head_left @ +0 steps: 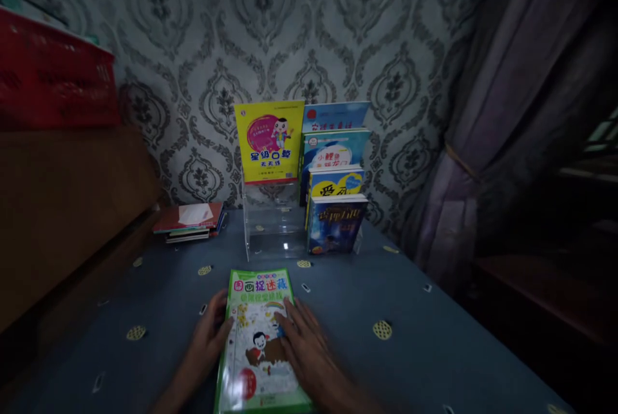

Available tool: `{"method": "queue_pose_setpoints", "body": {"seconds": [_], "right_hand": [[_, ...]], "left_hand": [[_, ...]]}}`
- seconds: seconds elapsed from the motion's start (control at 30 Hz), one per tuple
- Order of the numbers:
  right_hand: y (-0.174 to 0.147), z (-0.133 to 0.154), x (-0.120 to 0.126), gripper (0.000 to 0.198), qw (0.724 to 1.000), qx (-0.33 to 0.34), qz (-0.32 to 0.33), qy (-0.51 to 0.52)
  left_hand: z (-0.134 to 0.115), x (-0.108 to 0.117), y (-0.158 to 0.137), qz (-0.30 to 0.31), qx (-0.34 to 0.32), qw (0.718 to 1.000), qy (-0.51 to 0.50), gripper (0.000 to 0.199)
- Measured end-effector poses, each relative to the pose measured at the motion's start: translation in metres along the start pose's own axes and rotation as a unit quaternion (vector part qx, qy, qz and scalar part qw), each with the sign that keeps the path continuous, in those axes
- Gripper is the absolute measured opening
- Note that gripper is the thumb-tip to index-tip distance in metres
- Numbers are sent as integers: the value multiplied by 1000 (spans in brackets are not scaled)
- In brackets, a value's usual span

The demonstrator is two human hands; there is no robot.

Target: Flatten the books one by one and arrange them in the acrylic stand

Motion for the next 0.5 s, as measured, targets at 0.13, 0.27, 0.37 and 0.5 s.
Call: {"method": "queue_pose_setpoints", "body": {"seconds": [0.13,0.27,0.37,0.5], "right_hand": [[0,-9,-6,48,999,-15,2,46],[-4,-14,-3,51,989,-10,-31,146],[-5,-20,3,57,963,-31,-72,256],[10,-27,11,78,885,-61,-122,445]], "left_hand": [[-15,-5,0,21,175,950,-257,79],[-45,-11,-5,88,218,904,-357,67],[-60,-6,-3,70,207,894,-391,59],[-71,1,4,49,179,891,-414,64]]}}
Point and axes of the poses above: each hand's wrist, its own y-axis towards the middle knuckle, its own x-axis out of the back of the hand, z = x × y, the point moved 4 cm from there along y, towards the middle knuckle, and after that the axes turned 14 degrees about y, right-handed, at the moved point
